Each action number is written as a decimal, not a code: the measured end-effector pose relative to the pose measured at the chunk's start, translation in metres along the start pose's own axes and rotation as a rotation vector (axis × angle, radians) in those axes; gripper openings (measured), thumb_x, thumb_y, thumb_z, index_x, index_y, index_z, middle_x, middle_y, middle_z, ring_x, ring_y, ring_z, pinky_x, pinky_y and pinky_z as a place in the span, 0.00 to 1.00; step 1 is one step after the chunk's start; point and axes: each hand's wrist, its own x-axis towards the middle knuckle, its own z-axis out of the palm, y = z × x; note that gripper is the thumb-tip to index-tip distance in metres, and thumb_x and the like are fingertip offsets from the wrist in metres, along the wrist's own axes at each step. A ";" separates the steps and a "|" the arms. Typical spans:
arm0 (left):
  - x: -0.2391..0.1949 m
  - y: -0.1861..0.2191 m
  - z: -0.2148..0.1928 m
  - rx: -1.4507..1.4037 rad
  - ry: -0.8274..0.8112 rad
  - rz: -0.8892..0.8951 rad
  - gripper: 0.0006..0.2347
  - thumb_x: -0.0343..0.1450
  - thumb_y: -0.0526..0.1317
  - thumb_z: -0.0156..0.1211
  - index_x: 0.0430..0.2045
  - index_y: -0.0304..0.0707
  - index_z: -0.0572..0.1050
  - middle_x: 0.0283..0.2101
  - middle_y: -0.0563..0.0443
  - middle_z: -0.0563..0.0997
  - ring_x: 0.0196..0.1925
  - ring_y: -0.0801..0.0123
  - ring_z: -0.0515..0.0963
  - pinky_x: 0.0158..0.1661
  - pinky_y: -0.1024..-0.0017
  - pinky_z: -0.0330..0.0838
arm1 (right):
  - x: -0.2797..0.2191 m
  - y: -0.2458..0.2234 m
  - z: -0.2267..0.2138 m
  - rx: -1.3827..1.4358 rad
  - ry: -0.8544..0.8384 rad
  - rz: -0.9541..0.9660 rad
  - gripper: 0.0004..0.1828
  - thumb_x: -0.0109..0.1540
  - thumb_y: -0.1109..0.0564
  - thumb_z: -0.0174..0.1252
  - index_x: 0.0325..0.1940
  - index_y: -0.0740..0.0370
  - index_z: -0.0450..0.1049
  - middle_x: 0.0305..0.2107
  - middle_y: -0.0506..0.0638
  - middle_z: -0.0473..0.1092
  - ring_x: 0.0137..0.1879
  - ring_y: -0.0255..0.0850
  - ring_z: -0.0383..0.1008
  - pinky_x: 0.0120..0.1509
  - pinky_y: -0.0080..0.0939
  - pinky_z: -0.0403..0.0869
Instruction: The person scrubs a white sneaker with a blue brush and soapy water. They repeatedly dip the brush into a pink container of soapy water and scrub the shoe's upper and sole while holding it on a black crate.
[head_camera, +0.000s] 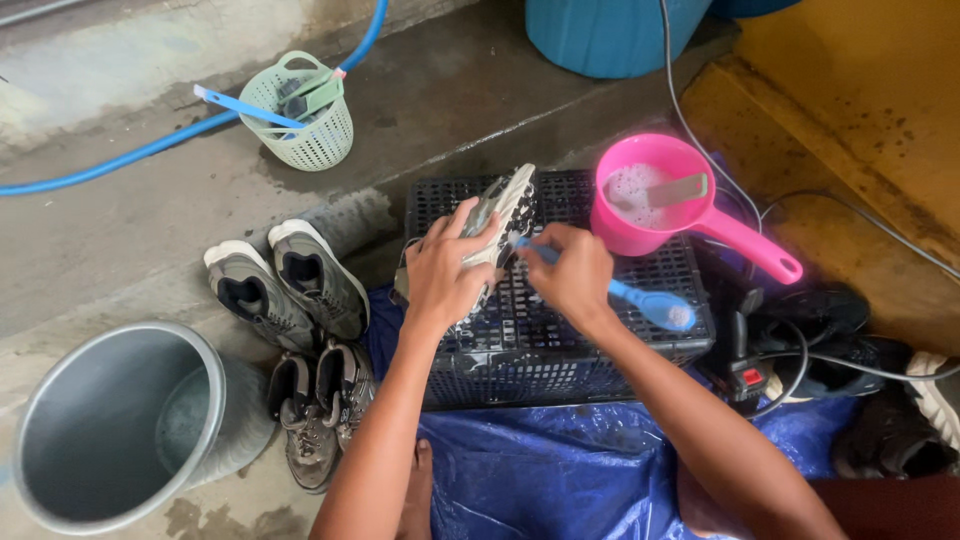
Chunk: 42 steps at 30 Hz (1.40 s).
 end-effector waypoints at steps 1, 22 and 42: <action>0.000 -0.001 -0.002 0.001 0.001 0.003 0.36 0.59 0.44 0.59 0.70 0.64 0.75 0.82 0.58 0.67 0.80 0.55 0.66 0.72 0.31 0.55 | -0.006 -0.005 0.003 0.001 0.003 -0.001 0.08 0.56 0.46 0.74 0.37 0.43 0.87 0.29 0.50 0.82 0.44 0.60 0.85 0.49 0.56 0.79; 0.066 0.011 0.007 0.173 -0.012 -0.072 0.42 0.67 0.65 0.67 0.77 0.50 0.64 0.64 0.40 0.80 0.69 0.40 0.80 0.62 0.30 0.73 | 0.033 0.037 0.037 0.150 -0.103 0.109 0.23 0.65 0.36 0.68 0.55 0.50 0.87 0.37 0.56 0.83 0.55 0.59 0.84 0.57 0.58 0.80; 0.019 -0.019 0.030 -0.338 0.845 0.450 0.38 0.54 0.43 0.89 0.52 0.34 0.65 0.50 0.40 0.72 0.54 0.51 0.77 0.56 0.47 0.79 | 0.120 0.022 -0.109 -0.892 -0.384 -0.139 0.26 0.58 0.42 0.68 0.57 0.56 0.85 0.44 0.61 0.83 0.56 0.59 0.86 0.54 0.65 0.84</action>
